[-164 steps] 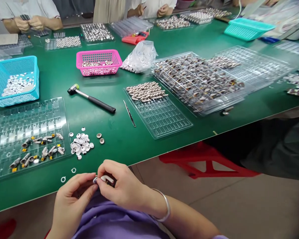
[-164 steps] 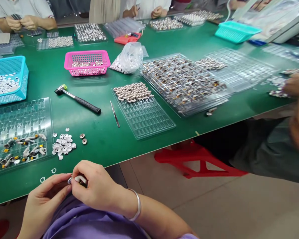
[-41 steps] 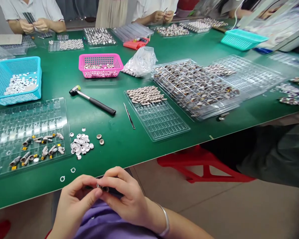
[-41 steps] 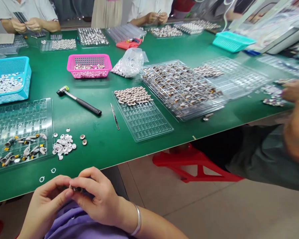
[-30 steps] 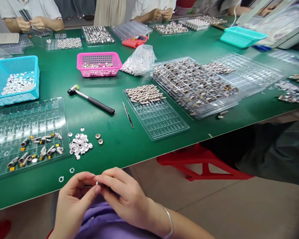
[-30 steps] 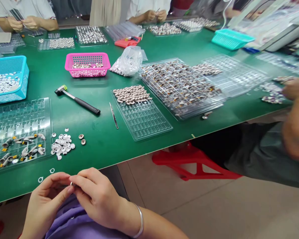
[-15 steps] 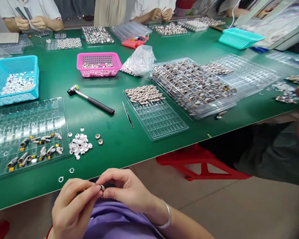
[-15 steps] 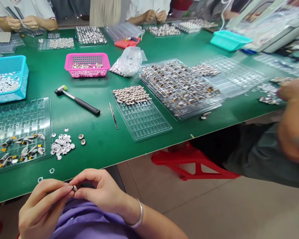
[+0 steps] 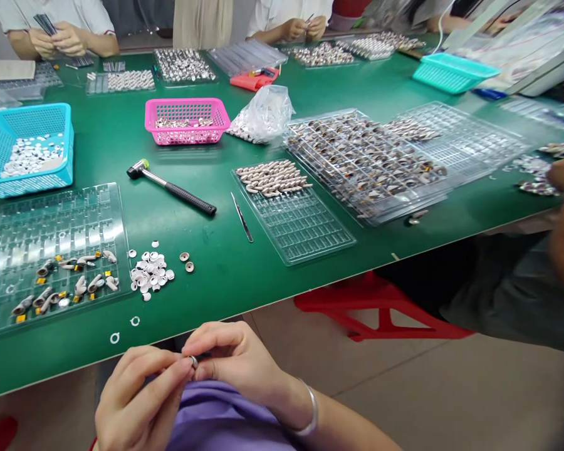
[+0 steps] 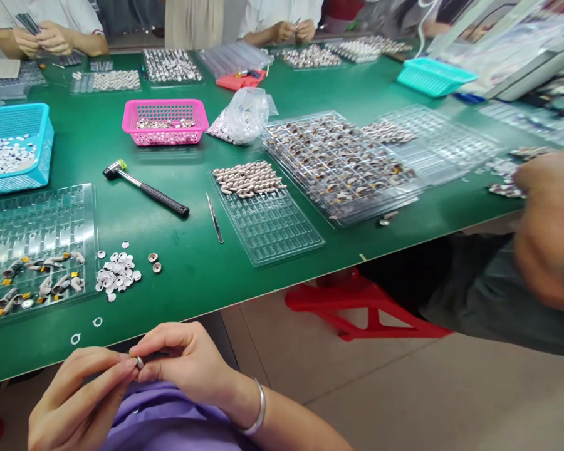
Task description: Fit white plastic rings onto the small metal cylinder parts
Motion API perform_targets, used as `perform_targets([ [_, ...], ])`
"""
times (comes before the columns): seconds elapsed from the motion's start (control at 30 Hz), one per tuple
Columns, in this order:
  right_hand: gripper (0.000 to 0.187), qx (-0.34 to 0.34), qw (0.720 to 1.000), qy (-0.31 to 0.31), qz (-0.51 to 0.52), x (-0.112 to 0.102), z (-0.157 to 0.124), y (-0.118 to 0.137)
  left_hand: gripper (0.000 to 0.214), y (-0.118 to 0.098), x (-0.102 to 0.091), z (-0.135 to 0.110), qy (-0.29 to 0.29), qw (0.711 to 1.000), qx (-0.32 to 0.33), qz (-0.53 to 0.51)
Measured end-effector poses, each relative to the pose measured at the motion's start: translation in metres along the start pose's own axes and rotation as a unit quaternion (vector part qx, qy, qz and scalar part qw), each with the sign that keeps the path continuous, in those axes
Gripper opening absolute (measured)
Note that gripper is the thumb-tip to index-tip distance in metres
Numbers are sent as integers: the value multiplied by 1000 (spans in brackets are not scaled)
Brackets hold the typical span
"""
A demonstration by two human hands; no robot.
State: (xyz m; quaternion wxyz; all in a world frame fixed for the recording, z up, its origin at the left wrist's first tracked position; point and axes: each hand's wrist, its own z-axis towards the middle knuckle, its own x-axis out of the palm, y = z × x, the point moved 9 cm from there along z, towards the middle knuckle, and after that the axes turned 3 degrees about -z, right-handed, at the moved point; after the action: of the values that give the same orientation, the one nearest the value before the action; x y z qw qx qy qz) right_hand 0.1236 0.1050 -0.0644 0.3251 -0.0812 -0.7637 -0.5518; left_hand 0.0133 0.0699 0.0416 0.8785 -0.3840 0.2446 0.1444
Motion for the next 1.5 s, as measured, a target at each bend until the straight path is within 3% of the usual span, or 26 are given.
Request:
perform_targets([
  [0.27,22,-13,1000,-6,-3,3,-2,-2,31,-5,-7,4,-15,1000,12,8],
  [0.67,22,-17,999,29,29,10,-4,-3,33,-7,-2,-6,25,998,52,25],
  [1.07,26,72,993,17,95,11,-3,-19,33,-8,-2,-11,18,997,64,47],
  [1.5,23,-7,996,49,79,14,-2,-6,35,-5,-1,-9,14,1000,25,-6],
])
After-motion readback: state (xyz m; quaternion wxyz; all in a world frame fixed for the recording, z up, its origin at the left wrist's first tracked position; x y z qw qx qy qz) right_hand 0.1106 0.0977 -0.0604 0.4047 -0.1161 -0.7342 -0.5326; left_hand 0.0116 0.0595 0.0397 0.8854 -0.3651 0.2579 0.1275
